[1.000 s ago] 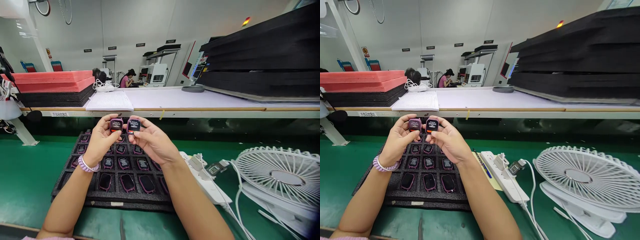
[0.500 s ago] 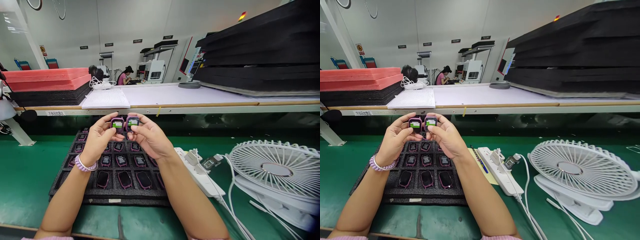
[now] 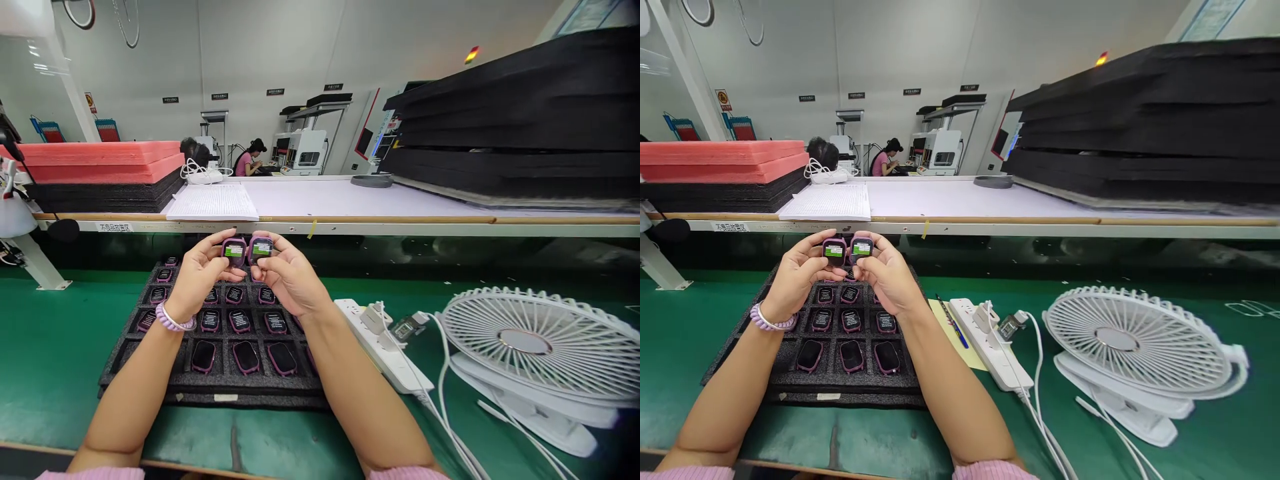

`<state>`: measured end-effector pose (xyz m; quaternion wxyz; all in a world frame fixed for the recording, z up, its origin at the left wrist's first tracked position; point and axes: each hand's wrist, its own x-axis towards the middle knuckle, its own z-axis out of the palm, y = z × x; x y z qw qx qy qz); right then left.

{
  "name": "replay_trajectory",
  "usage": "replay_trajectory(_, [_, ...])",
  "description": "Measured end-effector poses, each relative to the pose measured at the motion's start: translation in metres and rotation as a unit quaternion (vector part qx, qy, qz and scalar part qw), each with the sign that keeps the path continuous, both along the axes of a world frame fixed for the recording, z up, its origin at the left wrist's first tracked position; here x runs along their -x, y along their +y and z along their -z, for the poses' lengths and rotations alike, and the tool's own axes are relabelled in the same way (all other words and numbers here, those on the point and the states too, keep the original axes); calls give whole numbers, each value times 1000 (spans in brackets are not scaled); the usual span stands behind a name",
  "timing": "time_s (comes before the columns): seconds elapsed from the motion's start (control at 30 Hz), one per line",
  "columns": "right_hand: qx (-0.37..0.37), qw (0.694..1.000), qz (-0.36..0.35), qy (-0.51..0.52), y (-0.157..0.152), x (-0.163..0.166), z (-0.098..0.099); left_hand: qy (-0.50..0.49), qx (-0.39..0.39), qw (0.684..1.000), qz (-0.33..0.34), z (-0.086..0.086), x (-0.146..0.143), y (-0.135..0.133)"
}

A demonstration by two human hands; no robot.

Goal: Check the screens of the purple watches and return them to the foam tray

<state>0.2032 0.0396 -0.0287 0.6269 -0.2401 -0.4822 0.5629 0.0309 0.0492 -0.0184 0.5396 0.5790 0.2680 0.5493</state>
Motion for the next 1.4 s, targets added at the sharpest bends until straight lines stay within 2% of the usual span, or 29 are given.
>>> replay_trajectory(0.3, [-5, 1000, -10, -6, 3, 3, -7, -21, 7, 1000, 3, -7, 2, 2])
replay_trajectory(0.5, [-26, 999, -26, -21, 21, -3, -29, -29, -24, 999, 13, -29, 6, 8])
replay_trajectory(0.7, [-67, 996, -2, -50, 27, -3, -43, -26, -74, 997, -17, -47, 14, 6])
replay_trajectory(1.13, [-87, 994, 5, -67, 17, -3, -49, -23, -77, 996, -34, -53, 17, 2])
replay_trajectory(1.4, [-142, 987, -18, -75, 28, -8, -51, 5, -151, 988, -29, -52, 17, 20])
